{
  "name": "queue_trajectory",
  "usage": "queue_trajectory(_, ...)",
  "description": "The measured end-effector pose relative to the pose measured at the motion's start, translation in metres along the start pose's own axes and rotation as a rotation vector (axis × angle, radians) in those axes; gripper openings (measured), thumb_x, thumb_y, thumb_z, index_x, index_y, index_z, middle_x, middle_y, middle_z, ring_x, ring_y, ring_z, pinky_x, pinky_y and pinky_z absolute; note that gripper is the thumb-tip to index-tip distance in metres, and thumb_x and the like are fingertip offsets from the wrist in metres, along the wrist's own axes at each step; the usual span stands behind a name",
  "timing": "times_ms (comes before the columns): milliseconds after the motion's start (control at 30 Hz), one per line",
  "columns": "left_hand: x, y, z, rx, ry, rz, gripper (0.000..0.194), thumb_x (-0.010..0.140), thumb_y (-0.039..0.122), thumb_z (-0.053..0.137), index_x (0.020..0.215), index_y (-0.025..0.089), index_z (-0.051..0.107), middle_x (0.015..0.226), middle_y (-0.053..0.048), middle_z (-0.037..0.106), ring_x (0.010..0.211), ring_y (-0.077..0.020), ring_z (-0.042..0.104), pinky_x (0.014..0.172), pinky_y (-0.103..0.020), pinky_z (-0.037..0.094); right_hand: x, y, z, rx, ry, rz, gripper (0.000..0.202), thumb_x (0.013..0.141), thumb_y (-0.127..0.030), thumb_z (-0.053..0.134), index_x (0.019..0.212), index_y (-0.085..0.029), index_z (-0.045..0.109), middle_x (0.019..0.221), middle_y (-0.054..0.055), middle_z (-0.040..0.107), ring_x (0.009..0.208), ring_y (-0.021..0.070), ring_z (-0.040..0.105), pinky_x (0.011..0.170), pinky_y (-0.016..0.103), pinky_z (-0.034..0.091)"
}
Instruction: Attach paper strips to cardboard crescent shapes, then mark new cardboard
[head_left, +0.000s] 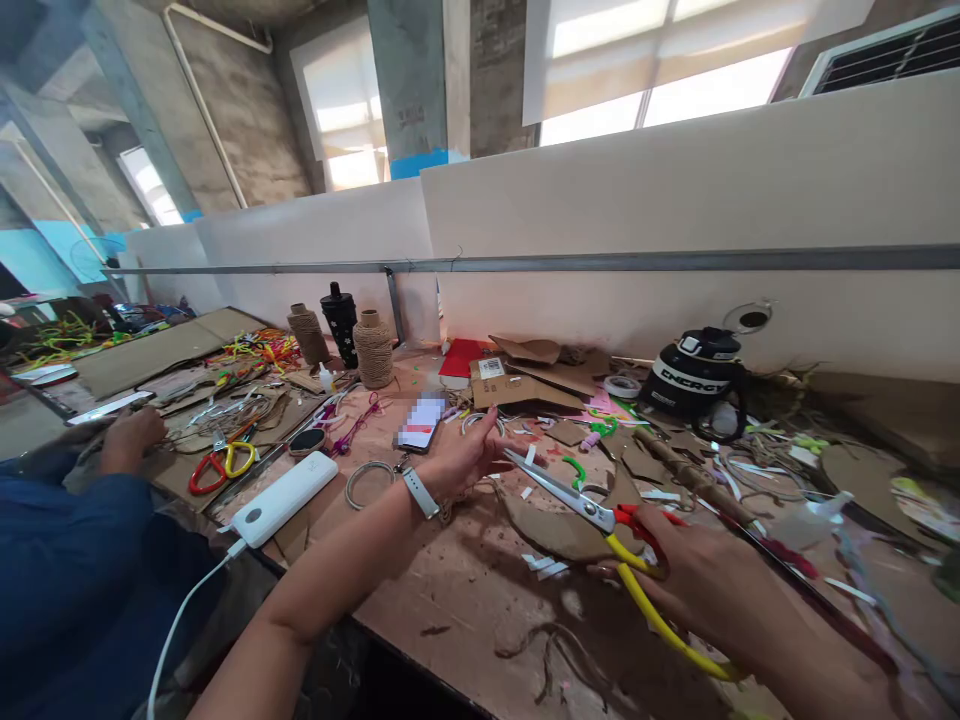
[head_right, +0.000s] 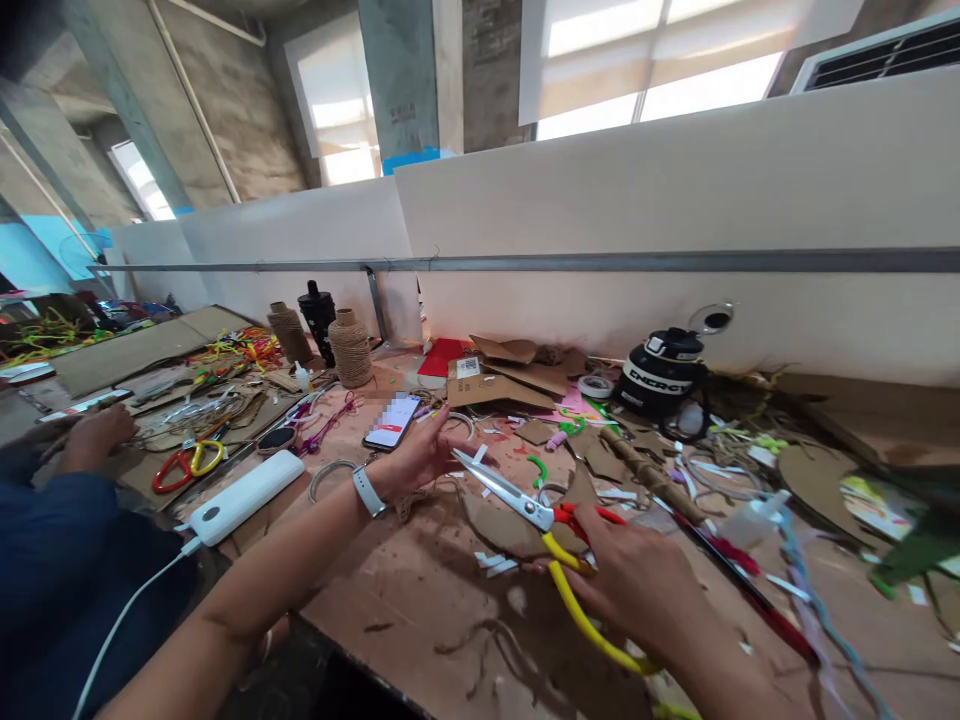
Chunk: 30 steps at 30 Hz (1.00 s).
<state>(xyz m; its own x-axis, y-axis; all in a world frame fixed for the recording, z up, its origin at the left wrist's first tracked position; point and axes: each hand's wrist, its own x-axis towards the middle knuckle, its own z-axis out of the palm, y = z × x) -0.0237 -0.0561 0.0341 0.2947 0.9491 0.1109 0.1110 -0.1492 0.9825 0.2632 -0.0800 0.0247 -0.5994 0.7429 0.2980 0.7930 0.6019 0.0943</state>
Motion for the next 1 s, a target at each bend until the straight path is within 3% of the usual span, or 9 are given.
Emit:
queue_trajectory(100, -0.005, 0.009, 0.002, -0.264, -0.108, -0.133, 0.083, 0.088, 0.071, 0.012, 0.074, 0.016, 0.074, 0.082, -0.014, 0.073, 0.092, -0.025, 0.066, 0.093, -0.041, 0.046, 0.0, -0.001, -0.001, 0.014, -0.017, -0.024, 0.051, 0.081, -0.064, 0.05, 0.092, -0.016, 0.064, 0.063, 0.01, 0.071, 0.057, 0.0295, 0.069, 0.049, 0.032, 0.042)
queue_trajectory(300, -0.013, 0.012, 0.005, -0.435, -0.004, -0.178, 0.072, 0.074, 0.078, 0.045, 0.075, 0.011, 0.073, 0.091, -0.015, 0.073, 0.106, -0.0272, 0.061, 0.105, -0.038, 0.035, 0.002, -0.002, -0.005, 0.025, -0.047, -0.075, 0.044, 0.083, -0.06, 0.052, 0.09, -0.018, 0.062, 0.067, 0.008, 0.072, 0.057, 0.0253, 0.069, 0.048, 0.029, 0.041)
queue_trajectory(433, -0.015, 0.006, 0.007, -0.336, 0.028, -0.086, 0.043, 0.062, 0.049, 0.08, 0.085, 0.014, 0.074, 0.097, -0.009, 0.073, 0.102, -0.0231, 0.061, 0.101, -0.035, 0.037, 0.004, -0.006, -0.011, -0.013, -0.096, -0.079, 0.042, 0.082, -0.06, 0.055, 0.087, -0.019, 0.061, 0.067, 0.007, 0.072, 0.057, 0.0257, 0.069, 0.048, 0.029, 0.039)
queue_trajectory(500, -0.015, 0.003, 0.009, -0.316, 0.043, -0.067, 0.035, 0.062, 0.04, 0.082, 0.084, 0.015, 0.074, 0.094, -0.007, 0.072, 0.094, -0.0195, 0.062, 0.096, -0.033, 0.039, 0.004, -0.008, -0.013, -0.02, -0.108, -0.082, 0.039, 0.082, -0.057, 0.056, 0.086, -0.019, 0.061, 0.067, 0.007, 0.072, 0.057, 0.0251, 0.069, 0.048, 0.029, 0.038)
queue_trajectory(700, -0.017, 0.009, 0.01, -0.381, 0.129, -0.017, 0.028, 0.065, 0.036, 0.081, 0.083, 0.016, 0.074, 0.088, -0.003, 0.071, 0.086, -0.0137, 0.06, 0.089, -0.028, 0.04, 0.002, -0.001, -0.007, 0.022, -0.121, -0.076, 0.038, 0.084, -0.057, 0.052, 0.087, -0.02, 0.061, 0.071, 0.008, 0.072, 0.057, 0.024, 0.068, 0.048, 0.028, 0.034)
queue_trajectory(833, -0.02, 0.014, 0.009, -0.473, 0.23, -0.023, 0.033, 0.065, 0.041, 0.08, 0.084, 0.015, 0.073, 0.089, -0.003, 0.07, 0.086, -0.0138, 0.06, 0.09, -0.029, 0.041, 0.0, 0.026, -0.004, -0.075, -0.105, 0.109, 0.036, 0.082, -0.053, 0.054, 0.091, -0.019, 0.062, 0.07, 0.012, 0.072, 0.056, 0.0261, 0.065, 0.048, 0.028, 0.028)
queue_trajectory(933, -0.025, 0.01, 0.013, -0.495, 0.186, -0.081, 0.038, 0.067, 0.048, 0.077, 0.084, 0.014, 0.072, 0.09, -0.005, 0.069, 0.09, -0.0158, 0.06, 0.093, -0.031, 0.041, -0.001, 0.051, -0.009, -0.175, -0.132, 0.341, 0.037, 0.085, -0.052, 0.048, 0.091, -0.018, 0.062, 0.069, 0.016, 0.069, 0.056, 0.0268, 0.063, 0.048, 0.029, 0.024)
queue_trajectory(1000, -0.029, 0.007, 0.02, -0.47, 0.111, -0.125, 0.041, 0.068, 0.05, 0.076, 0.085, 0.013, 0.072, 0.091, -0.006, 0.069, 0.092, -0.0169, 0.06, 0.094, -0.032, 0.04, -0.001, 0.064, -0.015, -0.174, -0.216, 0.47, 0.04, 0.086, -0.053, 0.045, 0.084, -0.017, 0.063, 0.07, 0.018, 0.068, 0.055, 0.0263, 0.061, 0.048, 0.03, 0.025)
